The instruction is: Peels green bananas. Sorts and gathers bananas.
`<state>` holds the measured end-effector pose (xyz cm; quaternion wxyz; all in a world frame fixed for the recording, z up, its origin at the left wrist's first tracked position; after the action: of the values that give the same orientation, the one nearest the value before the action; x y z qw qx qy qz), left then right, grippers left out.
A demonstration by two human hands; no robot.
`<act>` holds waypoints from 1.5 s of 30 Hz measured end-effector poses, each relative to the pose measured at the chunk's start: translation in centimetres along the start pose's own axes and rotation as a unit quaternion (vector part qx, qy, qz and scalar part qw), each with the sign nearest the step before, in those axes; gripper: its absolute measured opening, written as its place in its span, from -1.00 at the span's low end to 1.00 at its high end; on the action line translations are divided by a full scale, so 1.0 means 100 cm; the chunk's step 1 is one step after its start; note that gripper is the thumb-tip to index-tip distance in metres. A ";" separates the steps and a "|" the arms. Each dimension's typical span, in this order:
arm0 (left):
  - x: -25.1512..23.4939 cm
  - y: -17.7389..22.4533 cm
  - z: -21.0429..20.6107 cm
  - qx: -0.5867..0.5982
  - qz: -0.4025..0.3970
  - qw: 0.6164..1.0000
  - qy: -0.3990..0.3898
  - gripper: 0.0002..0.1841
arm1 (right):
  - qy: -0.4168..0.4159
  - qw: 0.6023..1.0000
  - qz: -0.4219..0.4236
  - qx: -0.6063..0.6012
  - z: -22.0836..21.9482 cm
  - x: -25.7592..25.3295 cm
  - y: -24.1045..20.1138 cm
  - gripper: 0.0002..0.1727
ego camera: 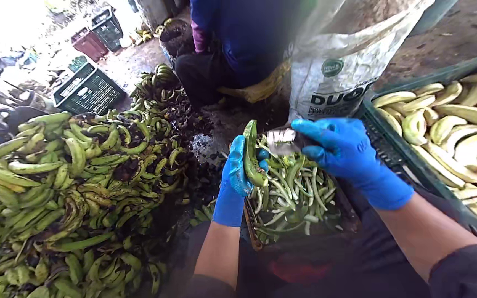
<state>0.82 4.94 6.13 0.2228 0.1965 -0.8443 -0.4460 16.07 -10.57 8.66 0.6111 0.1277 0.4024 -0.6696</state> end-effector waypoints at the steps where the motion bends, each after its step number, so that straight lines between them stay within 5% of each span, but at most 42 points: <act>1: -0.004 0.003 0.002 -0.023 -0.016 1.000 0.006 -0.48 | -0.009 1.000 0.004 -0.017 -0.008 0.007 -0.010 -0.39; 4: -0.007 -0.006 0.000 -0.060 -0.031 0.998 -0.007 -0.53 | -0.016 0.999 -0.009 -0.039 -0.027 0.013 -0.027 -0.48; 9: -0.003 -0.025 -0.005 0.038 -0.007 0.998 -0.050 -0.53 | 0.128 0.969 -0.167 0.125 0.001 -0.028 0.038 -0.41; 13: -0.014 0.002 0.020 0.001 -0.115 0.993 0.009 -0.50 | 0.007 0.994 -0.103 -0.037 -0.030 -0.010 -0.011 -0.37; 16: -0.012 0.009 0.019 -0.009 -0.167 0.986 -0.011 -0.30 | -0.063 0.987 -0.076 -0.128 -0.046 0.011 -0.042 -0.40; 19: -0.003 -0.015 -0.005 -0.010 -0.047 0.996 -0.074 -0.48 | 0.051 0.996 -0.076 0.004 -0.031 -0.006 -0.012 -0.48; 22: -0.001 -0.033 -0.012 -0.090 0.022 0.988 -0.122 -0.43 | 0.121 0.976 -0.142 0.109 -0.010 -0.022 0.028 -0.38; 26: -0.012 -0.005 0.008 0.006 -0.150 0.989 -0.003 -0.50 | 0.051 0.993 -0.098 0.029 -0.023 -0.006 -0.014 -0.36; 29: -0.009 0.017 0.008 0.072 -0.311 0.948 -0.004 -0.32 | 0.004 0.999 -0.030 -0.040 -0.036 0.013 -0.049 -0.42; 32: -0.003 -0.003 -0.003 0.003 -0.159 0.986 -0.047 -0.56 | 0.027 0.999 -0.021 -0.016 -0.027 -0.004 -0.025 -0.46; 34: -0.007 -0.019 -0.002 -0.062 0.001 0.992 -0.109 -0.49 | 0.043 0.998 -0.046 0.032 -0.021 -0.019 0.004 -0.44; 36: -0.010 -0.025 0.001 -0.111 0.062 0.980 -0.156 -0.39 | 0.050 0.990 -0.107 0.073 -0.018 -0.025 0.027 -0.35; 39: -0.015 -0.013 0.014 -0.138 -0.009 0.987 -0.084 -0.46 | 0.043 0.981 -0.174 0.071 -0.020 -0.018 0.025 -0.28; 42: -0.019 0.010 0.009 -0.023 -0.188 0.981 0.035 -0.54 | 0.066 0.991 -0.106 0.052 -0.028 0.003 -0.019 -0.36; 45: -0.015 0.022 0.002 0.120 -0.315 0.933 0.123 -0.61 | 0.078 0.995 -0.052 0.038 -0.028 0.021 -0.044 -0.43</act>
<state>1.63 7.02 7.61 0.1474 0.5312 -0.7523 -0.3607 10.67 -10.41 7.15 0.5365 0.1817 0.4291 -0.7036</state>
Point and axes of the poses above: each hand's wrist, its own x-axis away from the middle knuckle, its own z-axis out of the back of the hand, y = z × x, the point moved 7 cm from there along -x, towards the middle knuckle, and after that the axes turned 4 degrees about -x, right-handed, at the moved point
